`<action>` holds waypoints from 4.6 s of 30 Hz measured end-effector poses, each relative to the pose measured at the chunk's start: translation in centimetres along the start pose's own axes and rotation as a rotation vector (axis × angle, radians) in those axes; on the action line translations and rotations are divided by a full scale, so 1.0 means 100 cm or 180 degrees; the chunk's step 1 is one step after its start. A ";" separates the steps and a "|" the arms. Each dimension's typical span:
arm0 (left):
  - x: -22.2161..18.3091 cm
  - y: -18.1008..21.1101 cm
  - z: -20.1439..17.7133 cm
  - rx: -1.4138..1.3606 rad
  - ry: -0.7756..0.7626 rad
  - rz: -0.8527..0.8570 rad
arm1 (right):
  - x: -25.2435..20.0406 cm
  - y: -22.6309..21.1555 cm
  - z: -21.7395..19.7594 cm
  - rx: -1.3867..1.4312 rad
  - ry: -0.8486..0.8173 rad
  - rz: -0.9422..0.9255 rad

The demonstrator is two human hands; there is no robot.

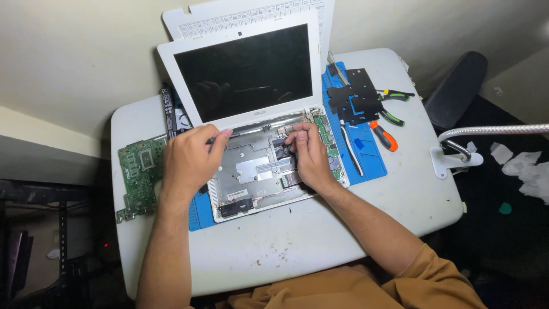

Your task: The person is disassembling a laptop, removing internal screws and prying off the screen bezel.

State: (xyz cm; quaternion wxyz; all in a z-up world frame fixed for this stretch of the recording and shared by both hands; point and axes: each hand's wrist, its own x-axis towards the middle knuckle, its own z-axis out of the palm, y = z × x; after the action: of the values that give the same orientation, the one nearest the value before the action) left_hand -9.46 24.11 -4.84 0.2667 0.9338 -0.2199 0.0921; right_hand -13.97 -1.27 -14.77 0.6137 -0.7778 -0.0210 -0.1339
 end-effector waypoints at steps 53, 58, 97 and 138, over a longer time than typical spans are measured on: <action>-0.192 0.002 0.068 0.0271 0.1030 -0.1979 | -0.008 -0.008 -0.004 -0.1006 0.0104 -0.1402; -0.188 -0.008 0.074 0.0773 0.1015 -0.1877 | 0.003 -0.024 -0.028 -0.0894 0.0271 -0.1516; -0.170 -0.016 0.070 0.0842 0.0866 -0.1703 | -0.044 -0.034 -0.091 -0.2074 -0.0619 -0.0645; -0.104 0.090 0.123 0.0278 -0.0272 0.1084 | -0.028 -0.040 -0.106 -0.2566 -0.1129 -0.0590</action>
State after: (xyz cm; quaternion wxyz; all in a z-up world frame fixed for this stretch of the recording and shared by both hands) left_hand -22.13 14.36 -14.06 0.1969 0.8968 -0.3818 0.1056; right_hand -19.35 -10.09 -9.35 0.2339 -0.9606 -0.1415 -0.0503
